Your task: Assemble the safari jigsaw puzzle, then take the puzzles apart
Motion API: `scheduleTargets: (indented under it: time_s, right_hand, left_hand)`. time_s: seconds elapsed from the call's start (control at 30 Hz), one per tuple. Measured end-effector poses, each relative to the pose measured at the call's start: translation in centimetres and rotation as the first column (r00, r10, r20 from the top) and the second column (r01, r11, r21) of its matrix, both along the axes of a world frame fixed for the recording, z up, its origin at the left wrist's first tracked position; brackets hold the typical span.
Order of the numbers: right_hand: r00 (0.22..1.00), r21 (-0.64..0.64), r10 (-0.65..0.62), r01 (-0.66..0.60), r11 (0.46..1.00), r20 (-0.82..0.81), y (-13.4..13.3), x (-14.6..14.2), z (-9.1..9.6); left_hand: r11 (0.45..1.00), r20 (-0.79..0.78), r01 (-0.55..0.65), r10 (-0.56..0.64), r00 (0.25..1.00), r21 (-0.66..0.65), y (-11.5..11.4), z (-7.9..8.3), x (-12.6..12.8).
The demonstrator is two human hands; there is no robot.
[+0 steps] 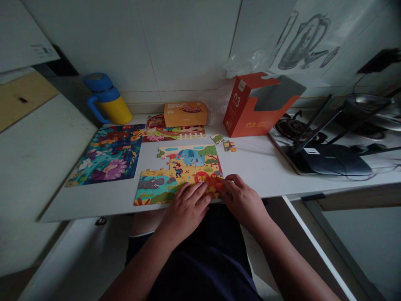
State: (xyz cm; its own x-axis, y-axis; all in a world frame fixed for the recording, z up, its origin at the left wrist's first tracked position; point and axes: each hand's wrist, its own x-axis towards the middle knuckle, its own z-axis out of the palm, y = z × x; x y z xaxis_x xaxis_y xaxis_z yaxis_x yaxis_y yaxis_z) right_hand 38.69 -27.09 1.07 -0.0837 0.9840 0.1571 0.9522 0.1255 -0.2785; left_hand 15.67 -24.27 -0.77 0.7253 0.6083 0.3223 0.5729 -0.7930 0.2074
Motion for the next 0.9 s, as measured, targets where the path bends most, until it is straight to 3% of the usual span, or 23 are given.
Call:
scheduleTargets:
  time_s: [0.33, 0.6, 0.77, 0.9]
  right_hand:
    - [0.970, 0.025, 0.075, -0.083, 0.996, 0.231, -0.5, -1.1, -0.5]
    - [0.994, -0.016, 0.030, -0.028, 0.999, 0.106, 0.4, -1.1, 0.3]
    - [1.000, -0.089, 0.028, -0.028, 0.996, -0.007, 2.7, 0.4, 1.6]
    - [0.988, -0.016, -0.110, 0.113, 0.993, 0.108, 6.7, 3.5, 1.9]
  left_hand:
    - [0.997, -0.033, 0.006, -0.004, 0.999, 0.076, 0.1, -1.0, 0.3]
    - [0.997, -0.038, -0.028, 0.031, 0.999, 0.077, -0.4, -1.9, 0.8]
    - [0.996, -0.063, -0.075, 0.079, 0.995, 0.050, -1.0, -1.6, 1.6]
    - [0.988, -0.116, -0.131, 0.140, 0.983, 0.078, -1.8, -1.3, 2.8]
